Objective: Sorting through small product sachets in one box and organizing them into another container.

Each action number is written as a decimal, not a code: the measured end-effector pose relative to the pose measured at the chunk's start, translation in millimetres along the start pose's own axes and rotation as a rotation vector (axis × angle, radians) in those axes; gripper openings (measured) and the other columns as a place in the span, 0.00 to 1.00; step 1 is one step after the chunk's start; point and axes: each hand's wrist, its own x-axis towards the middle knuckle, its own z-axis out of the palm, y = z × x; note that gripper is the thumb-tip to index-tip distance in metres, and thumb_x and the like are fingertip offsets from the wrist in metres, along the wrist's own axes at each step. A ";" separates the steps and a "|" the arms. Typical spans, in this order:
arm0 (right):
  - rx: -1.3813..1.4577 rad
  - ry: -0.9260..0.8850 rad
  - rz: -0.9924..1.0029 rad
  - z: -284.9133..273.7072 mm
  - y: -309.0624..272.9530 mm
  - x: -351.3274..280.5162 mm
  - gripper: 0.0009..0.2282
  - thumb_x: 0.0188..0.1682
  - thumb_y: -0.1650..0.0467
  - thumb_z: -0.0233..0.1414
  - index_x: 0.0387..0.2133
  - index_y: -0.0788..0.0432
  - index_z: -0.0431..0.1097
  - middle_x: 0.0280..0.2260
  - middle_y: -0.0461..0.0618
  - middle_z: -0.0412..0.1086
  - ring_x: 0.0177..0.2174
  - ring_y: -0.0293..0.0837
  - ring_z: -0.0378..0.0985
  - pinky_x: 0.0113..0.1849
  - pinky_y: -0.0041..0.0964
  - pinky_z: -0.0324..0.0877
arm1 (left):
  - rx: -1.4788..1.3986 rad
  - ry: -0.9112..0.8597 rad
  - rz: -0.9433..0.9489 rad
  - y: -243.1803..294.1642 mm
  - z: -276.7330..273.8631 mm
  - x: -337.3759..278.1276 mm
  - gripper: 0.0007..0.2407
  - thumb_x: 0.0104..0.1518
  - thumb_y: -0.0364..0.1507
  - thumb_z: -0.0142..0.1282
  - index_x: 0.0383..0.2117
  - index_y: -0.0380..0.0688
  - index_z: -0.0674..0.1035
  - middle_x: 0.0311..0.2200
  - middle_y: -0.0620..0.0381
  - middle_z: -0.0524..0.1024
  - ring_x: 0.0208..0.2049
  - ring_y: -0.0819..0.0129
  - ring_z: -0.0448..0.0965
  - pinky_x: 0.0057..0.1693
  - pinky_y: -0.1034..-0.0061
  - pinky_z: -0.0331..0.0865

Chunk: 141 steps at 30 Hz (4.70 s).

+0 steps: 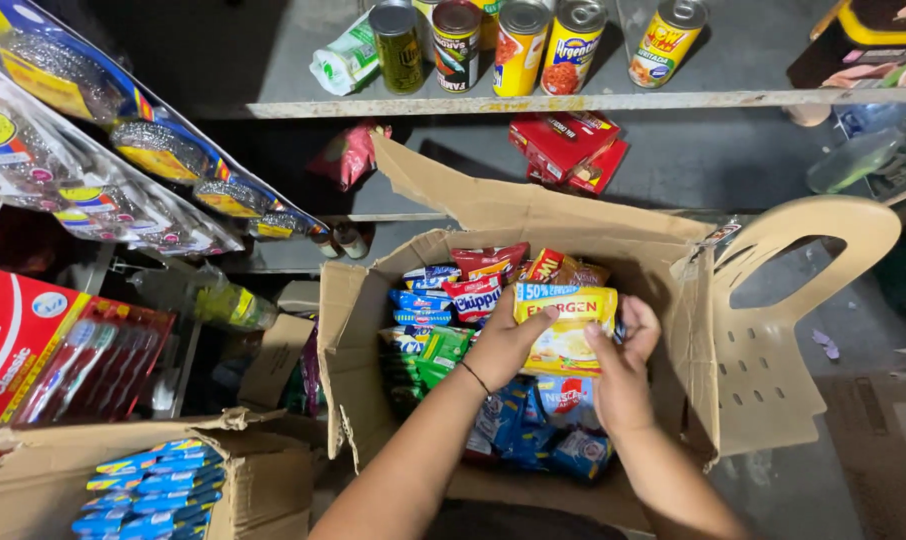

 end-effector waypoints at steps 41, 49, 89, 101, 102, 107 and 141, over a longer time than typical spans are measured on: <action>0.313 -0.806 0.754 74.8 -0.6 17.7 0.29 0.42 0.65 0.62 0.59 0.60 0.64 0.51 0.56 0.73 0.49 0.52 0.77 0.45 0.55 0.75 | -0.037 0.209 0.113 69.5 -76.3 -103.9 0.51 0.46 0.21 0.66 0.74 0.48 0.37 0.55 0.47 0.71 0.54 0.63 0.74 0.59 0.69 0.69; 0.206 -1.072 0.540 254.2 -40.5 -56.3 0.30 0.39 0.70 0.64 0.57 0.61 0.63 0.48 0.53 0.74 0.48 0.47 0.78 0.49 0.46 0.75 | -0.074 0.714 0.524 86.1 -171.7 -227.2 0.48 0.48 0.28 0.71 0.72 0.37 0.45 0.61 0.50 0.68 0.59 0.64 0.72 0.63 0.69 0.68; -0.654 -2.530 -0.674 403.1 198.8 -569.3 0.14 0.44 0.65 0.58 0.44 0.53 0.76 0.36 0.60 0.76 0.37 0.60 0.76 0.39 0.57 0.67 | -0.805 2.134 -0.370 -197.3 -394.5 -718.6 0.29 0.60 0.48 0.38 0.55 0.34 0.76 0.59 0.37 0.70 0.59 0.45 0.72 0.63 0.57 0.65; -0.587 -2.735 -0.329 428.0 208.8 -584.1 0.13 0.45 0.68 0.58 0.44 0.57 0.74 0.39 0.55 0.76 0.39 0.50 0.76 0.43 0.48 0.69 | -0.858 2.144 -0.200 -181.8 -393.4 -724.3 0.31 0.60 0.52 0.41 0.52 0.32 0.77 0.53 0.38 0.77 0.57 0.47 0.77 0.61 0.63 0.68; -0.587 -2.744 -0.302 429.8 207.7 -579.7 0.13 0.45 0.69 0.58 0.44 0.57 0.74 0.39 0.55 0.76 0.39 0.50 0.76 0.43 0.47 0.70 | -0.854 2.139 -0.198 -171.2 -389.4 -722.9 0.31 0.60 0.52 0.41 0.52 0.32 0.77 0.53 0.38 0.77 0.57 0.47 0.77 0.61 0.63 0.68; -0.573 -2.739 -0.165 445.5 196.4 -548.7 0.13 0.46 0.70 0.57 0.44 0.59 0.73 0.40 0.53 0.77 0.40 0.46 0.76 0.44 0.44 0.70 | -0.331 2.313 -0.329 -161.2 -406.1 -700.8 0.35 0.60 0.52 0.47 0.63 0.31 0.66 0.64 0.37 0.65 0.66 0.45 0.62 0.68 0.62 0.57; -0.496 -0.761 0.301 -22.7 207.8 19.1 0.07 0.49 0.77 0.52 0.34 0.65 0.78 0.32 0.50 0.79 0.35 0.42 0.80 0.42 0.36 0.74 | 0.330 0.257 0.001 -88.0 -111.9 -81.7 0.14 0.63 0.28 0.52 0.53 0.36 0.77 0.44 0.51 0.79 0.45 0.66 0.78 0.54 0.73 0.72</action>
